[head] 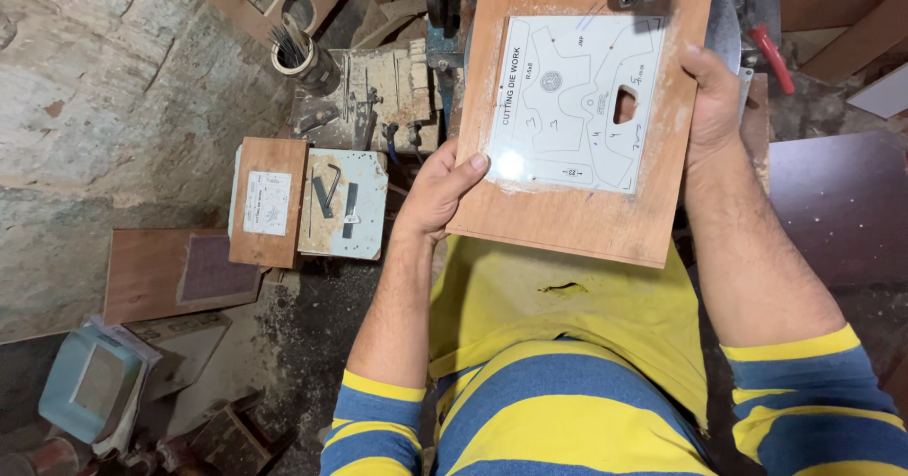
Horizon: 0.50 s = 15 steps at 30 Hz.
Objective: The person places a plywood board with a paper cutting-die template onto a round metal die-cutting machine, then hammers a die along the template to punch through the board. At the end the person holds a small punched metal piece and a file.
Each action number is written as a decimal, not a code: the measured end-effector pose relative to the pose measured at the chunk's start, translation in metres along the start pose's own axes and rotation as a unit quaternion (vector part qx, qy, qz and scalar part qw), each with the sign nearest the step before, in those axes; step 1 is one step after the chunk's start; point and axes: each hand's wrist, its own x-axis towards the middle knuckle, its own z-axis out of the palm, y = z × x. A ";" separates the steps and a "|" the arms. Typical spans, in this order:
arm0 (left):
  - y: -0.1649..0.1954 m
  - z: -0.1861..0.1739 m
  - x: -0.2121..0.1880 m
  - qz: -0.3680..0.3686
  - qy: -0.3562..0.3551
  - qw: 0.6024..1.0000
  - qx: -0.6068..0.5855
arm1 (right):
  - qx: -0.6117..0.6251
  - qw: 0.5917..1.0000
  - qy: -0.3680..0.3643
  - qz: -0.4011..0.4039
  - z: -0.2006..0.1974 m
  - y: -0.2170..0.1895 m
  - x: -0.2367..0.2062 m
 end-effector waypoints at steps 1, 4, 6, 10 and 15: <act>0.001 0.000 0.000 0.004 -0.002 1.000 0.004 | -0.003 1.000 0.002 0.011 -0.001 0.000 0.000; 0.006 0.001 -0.001 0.007 -0.011 1.000 0.015 | 0.010 0.999 0.020 0.036 0.001 -0.002 0.000; 0.008 0.001 -0.001 0.008 -0.014 1.000 0.022 | 0.020 0.999 0.020 0.042 0.003 -0.004 -0.001; 0.008 0.001 -0.002 0.006 -0.013 1.000 0.027 | 0.024 0.998 -0.010 0.049 0.003 -0.004 -0.002; 0.005 -0.001 0.000 0.014 -0.010 0.999 0.029 | 0.013 0.999 -0.017 0.049 -0.004 -0.004 0.001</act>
